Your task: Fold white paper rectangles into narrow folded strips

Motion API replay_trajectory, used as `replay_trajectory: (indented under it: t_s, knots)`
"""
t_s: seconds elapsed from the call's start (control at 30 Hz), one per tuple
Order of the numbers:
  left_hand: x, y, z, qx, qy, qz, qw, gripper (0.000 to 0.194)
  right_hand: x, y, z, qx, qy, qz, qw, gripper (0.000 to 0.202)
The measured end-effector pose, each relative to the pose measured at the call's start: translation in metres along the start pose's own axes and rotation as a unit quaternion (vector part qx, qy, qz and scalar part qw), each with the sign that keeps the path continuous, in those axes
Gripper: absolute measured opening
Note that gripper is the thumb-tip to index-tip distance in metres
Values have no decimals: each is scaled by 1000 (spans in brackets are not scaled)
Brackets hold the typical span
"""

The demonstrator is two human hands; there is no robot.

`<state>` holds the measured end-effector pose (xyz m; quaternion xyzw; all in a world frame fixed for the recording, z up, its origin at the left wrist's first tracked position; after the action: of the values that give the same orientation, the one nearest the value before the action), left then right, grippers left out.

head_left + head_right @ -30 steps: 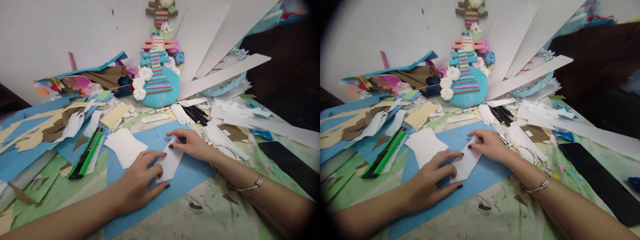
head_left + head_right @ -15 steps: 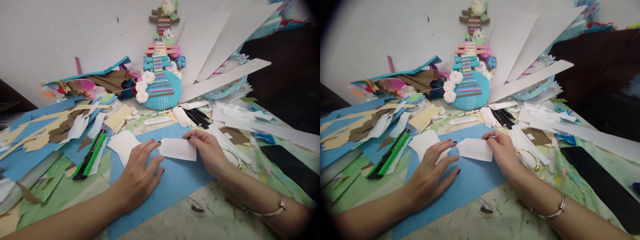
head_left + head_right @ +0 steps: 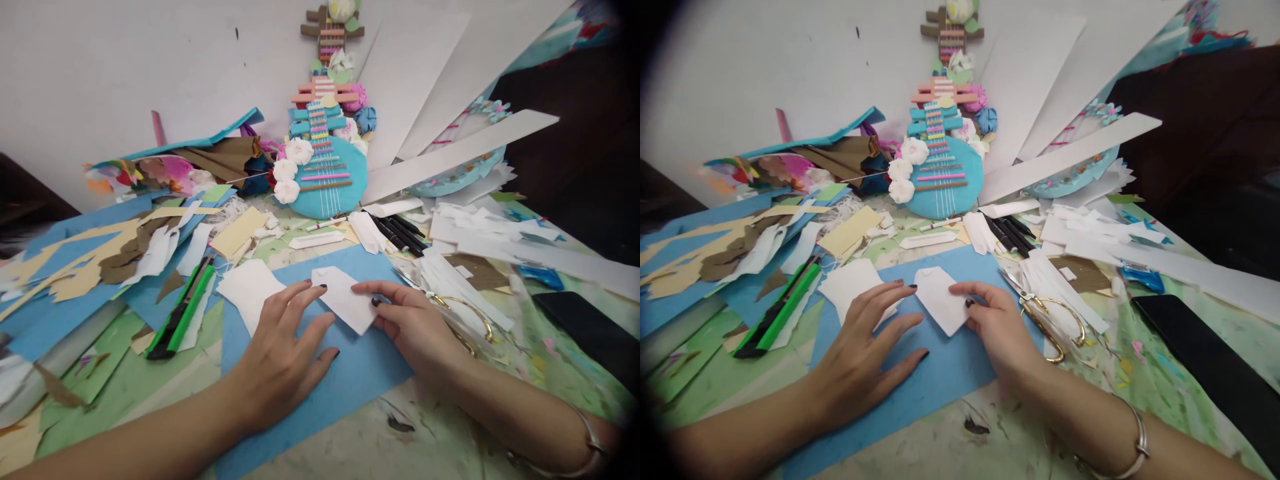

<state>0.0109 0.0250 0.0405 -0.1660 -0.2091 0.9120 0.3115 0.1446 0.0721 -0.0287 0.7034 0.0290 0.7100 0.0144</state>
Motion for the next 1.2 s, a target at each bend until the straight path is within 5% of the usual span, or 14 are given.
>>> replay_trajectory:
  t_s: [0.13,0.33,0.47,0.63,0.77,0.93,1.2]
  knots:
    - [5,1,0,-12,-12,10,1000,25,-5,9,-17,52,-87,-42,994,37]
    - [6,6,0,-32,32,-20,999,20,-3,4,-21,128,50,6,990,29]
    - [7,5,-8,16,85,-28,996,18,15,2,-17,148,178,98,968,30]
    - [16,0,-15,56,161,7,985,19,39,7,-27,201,312,237,898,28]
    - [25,-2,-7,20,196,37,980,18,40,10,-35,251,330,286,864,30]
    - [40,-4,-11,31,229,106,967,18,35,11,-37,300,285,291,862,32]
    - [35,-5,-18,79,289,79,951,13,39,15,-41,306,306,343,833,19]
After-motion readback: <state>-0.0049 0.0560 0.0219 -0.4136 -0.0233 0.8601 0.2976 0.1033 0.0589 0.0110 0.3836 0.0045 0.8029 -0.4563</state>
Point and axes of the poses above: each hand's wrist, its own y-axis away from the middle knuckle, its own z-axis out of the back of the hand, x = y × z, the point moved 10 cm from there along -y, towards the middle knuckle, and after that the axes turned 10 degrees about z, right-handed, at the moved point
